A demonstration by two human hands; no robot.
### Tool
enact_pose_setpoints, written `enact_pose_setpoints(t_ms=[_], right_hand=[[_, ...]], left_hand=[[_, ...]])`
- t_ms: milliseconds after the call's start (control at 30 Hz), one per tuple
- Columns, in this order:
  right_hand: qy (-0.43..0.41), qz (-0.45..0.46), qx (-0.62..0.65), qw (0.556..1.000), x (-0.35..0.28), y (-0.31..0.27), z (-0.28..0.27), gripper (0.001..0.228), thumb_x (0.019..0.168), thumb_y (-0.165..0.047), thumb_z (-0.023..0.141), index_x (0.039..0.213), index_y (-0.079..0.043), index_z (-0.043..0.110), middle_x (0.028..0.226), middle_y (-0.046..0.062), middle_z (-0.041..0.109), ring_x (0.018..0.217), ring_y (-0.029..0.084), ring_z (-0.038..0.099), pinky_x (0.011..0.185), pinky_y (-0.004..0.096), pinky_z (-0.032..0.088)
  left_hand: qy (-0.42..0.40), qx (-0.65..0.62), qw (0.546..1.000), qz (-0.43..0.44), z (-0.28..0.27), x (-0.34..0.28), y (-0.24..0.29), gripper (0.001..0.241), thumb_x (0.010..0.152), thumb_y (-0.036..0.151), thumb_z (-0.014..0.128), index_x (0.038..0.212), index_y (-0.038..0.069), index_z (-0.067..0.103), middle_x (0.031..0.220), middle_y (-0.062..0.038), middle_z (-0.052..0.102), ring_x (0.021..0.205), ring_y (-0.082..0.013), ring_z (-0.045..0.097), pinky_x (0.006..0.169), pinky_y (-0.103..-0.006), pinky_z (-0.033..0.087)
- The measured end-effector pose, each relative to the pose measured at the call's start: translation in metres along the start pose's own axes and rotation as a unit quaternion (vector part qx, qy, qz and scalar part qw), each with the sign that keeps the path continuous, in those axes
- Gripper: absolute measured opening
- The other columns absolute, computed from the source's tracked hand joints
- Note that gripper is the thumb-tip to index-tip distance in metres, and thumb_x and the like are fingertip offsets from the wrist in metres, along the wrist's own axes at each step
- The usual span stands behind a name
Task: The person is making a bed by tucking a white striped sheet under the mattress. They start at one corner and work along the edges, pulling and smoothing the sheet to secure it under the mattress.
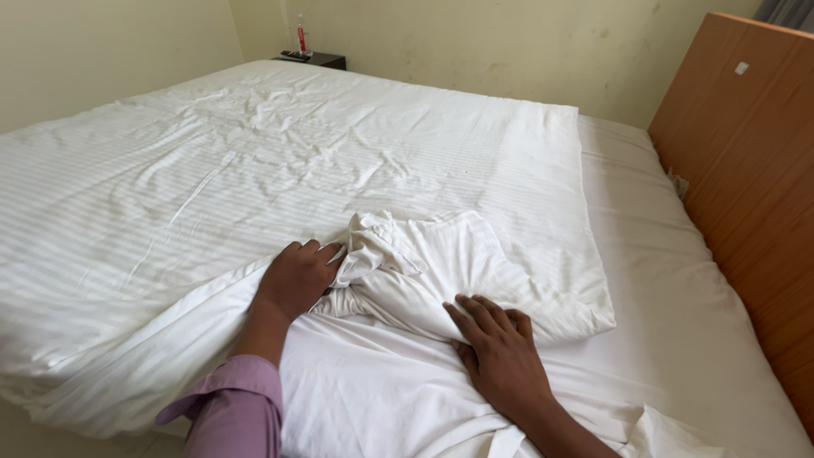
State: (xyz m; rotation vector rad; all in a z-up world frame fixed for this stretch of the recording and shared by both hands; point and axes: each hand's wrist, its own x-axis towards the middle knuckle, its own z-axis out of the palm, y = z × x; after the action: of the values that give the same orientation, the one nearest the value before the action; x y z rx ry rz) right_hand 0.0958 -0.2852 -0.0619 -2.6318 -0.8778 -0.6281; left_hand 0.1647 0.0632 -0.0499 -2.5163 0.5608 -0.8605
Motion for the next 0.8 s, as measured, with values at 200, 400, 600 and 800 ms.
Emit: enact_pose_setpoints(t_ms=[200, 400, 600, 800], right_hand=[[0.005, -0.016, -0.018, 1.000, 0.026, -0.025, -0.004, 0.070, 0.090, -0.035, 0.063, 0.154, -0.017, 0.041, 0.157, 0.010, 0.043, 0.142, 0.028, 0.040, 0.110, 0.051, 0.028], [-0.007, -0.182, -0.064, 0.981, 0.081, -0.067, 0.035, 0.064, 0.093, -0.032, 0.060, 0.153, -0.018, 0.041, 0.156, 0.013, 0.041, 0.144, 0.034, 0.035, 0.113, 0.054, 0.026], [0.032, -0.159, -0.140, 0.977, 0.109, -0.062, 0.078, 0.063, 0.094, -0.022, 0.050, 0.155, -0.012, 0.039, 0.159, 0.010, 0.042, 0.145, 0.029, 0.038, 0.115, 0.053, 0.027], [0.023, -0.105, -0.080, 0.991, 0.112, -0.058, 0.089, 0.059, 0.095, -0.016, 0.046, 0.154, -0.016, 0.041, 0.158, 0.004, 0.044, 0.145, 0.023, 0.039, 0.116, 0.050, 0.026]], left_hand=[[0.035, 0.002, 0.999, -0.006, 0.002, -0.002, 0.004, 0.022, 0.082, 0.012, 0.065, 0.104, 0.013, 0.069, 0.105, -0.001, 0.070, 0.086, -0.0193, 0.065, 0.071, -0.0363, 0.052], [0.003, 0.006, 1.000, -0.015, 0.006, -0.003, 0.005, 0.025, 0.083, 0.013, 0.064, 0.107, 0.011, 0.070, 0.110, -0.003, 0.070, 0.090, -0.0208, 0.065, 0.074, -0.0374, 0.052], [0.011, 0.012, 1.000, -0.022, 0.005, -0.005, 0.004, 0.017, 0.086, 0.014, 0.062, 0.102, 0.014, 0.069, 0.120, -0.002, 0.070, 0.096, -0.0207, 0.065, 0.077, -0.0380, 0.052], [-0.042, 0.018, 0.998, -0.034, -0.001, -0.006, 0.011, 0.035, 0.089, 0.015, 0.061, 0.124, 0.016, 0.066, 0.126, -0.003, 0.066, 0.099, -0.0211, 0.063, 0.078, -0.0385, 0.050]])
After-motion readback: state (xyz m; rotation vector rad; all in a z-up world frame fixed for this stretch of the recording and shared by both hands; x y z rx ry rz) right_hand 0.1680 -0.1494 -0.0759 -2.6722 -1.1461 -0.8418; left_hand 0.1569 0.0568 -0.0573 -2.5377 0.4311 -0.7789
